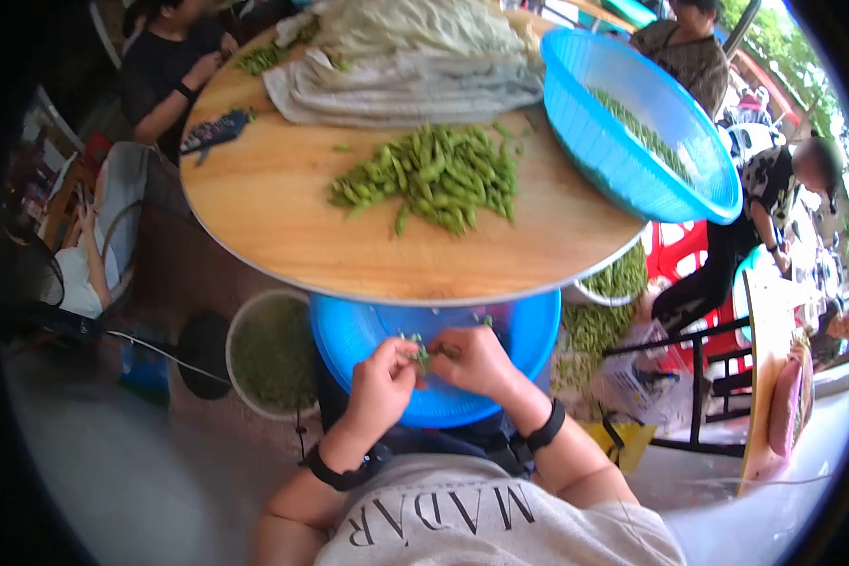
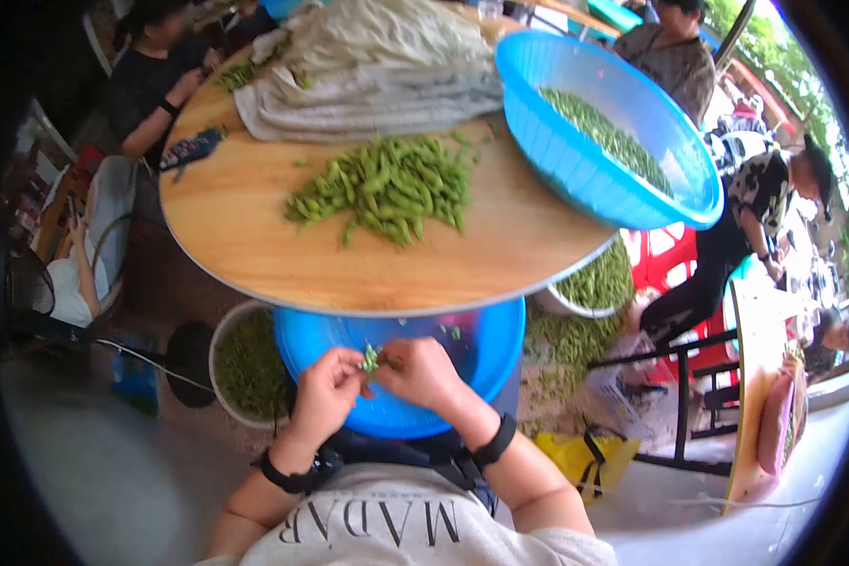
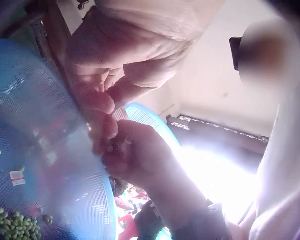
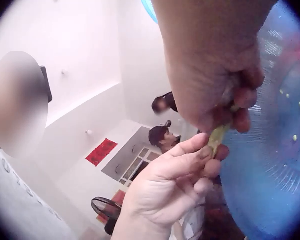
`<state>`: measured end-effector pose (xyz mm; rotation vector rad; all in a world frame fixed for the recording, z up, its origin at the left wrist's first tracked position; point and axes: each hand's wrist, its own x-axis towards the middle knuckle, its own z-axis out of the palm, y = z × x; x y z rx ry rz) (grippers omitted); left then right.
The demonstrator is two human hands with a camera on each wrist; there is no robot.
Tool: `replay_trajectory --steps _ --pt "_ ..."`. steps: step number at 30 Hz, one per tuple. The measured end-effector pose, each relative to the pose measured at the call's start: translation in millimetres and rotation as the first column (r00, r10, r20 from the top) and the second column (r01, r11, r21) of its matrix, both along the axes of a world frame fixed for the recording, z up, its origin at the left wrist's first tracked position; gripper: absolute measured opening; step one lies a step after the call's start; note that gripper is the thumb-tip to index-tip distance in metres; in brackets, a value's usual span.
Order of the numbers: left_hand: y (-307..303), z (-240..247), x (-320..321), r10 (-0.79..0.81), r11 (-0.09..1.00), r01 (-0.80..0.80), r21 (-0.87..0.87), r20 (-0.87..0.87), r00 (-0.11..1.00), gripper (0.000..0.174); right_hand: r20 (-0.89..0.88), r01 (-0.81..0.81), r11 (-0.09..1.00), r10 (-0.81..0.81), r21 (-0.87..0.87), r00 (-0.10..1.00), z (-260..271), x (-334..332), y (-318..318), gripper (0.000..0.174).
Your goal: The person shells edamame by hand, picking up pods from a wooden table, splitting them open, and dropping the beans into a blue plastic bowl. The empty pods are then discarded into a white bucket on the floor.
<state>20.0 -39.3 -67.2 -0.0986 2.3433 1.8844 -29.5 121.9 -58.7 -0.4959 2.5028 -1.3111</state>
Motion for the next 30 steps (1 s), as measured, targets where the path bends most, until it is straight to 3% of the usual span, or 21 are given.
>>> replay_trajectory --steps 4,7,10,14,15,19,28,30 --pt "-6 -6 -2 0.082 0.994 -0.087 0.070 0.076 0.994 0.018 -0.104 0.043 0.990 -0.029 0.132 0.994 -19 -3 10 0.020" --pt "-13 -16 -4 0.125 0.989 -0.133 0.061 0.119 0.985 0.020 -0.334 0.127 0.982 -0.075 0.137 0.940 -17 1 13 0.024" --pt "-8 -13 -6 0.183 0.978 -0.197 0.062 0.179 0.967 0.019 -0.195 0.052 0.999 -0.050 0.003 0.979 11 9 6 0.027" --pt "1 -21 -8 0.184 0.953 -0.215 0.215 0.154 0.971 0.020 -0.157 -0.002 0.994 -0.015 -0.107 0.987 7 16 -10 0.024" --pt "1 -22 -8 0.148 0.950 -0.188 0.248 0.171 0.974 0.018 -0.075 0.008 0.993 -0.017 -0.118 0.997 8 14 -10 0.023" --pt "3 -26 -2 0.123 0.917 -0.187 0.352 0.197 0.973 0.014 -0.010 -0.026 0.997 0.025 -0.075 1.000 1 9 -7 0.021" --pt "-5 -43 2 0.169 0.971 -0.178 0.159 0.070 0.983 0.015 -0.210 -0.064 0.973 0.112 0.222 0.971 2 13 -31 0.019" --pt "-10 -44 3 0.200 0.968 -0.205 0.146 0.048 0.979 0.015 -0.178 -0.080 0.963 0.129 0.256 0.976 -1 11 -35 0.019"
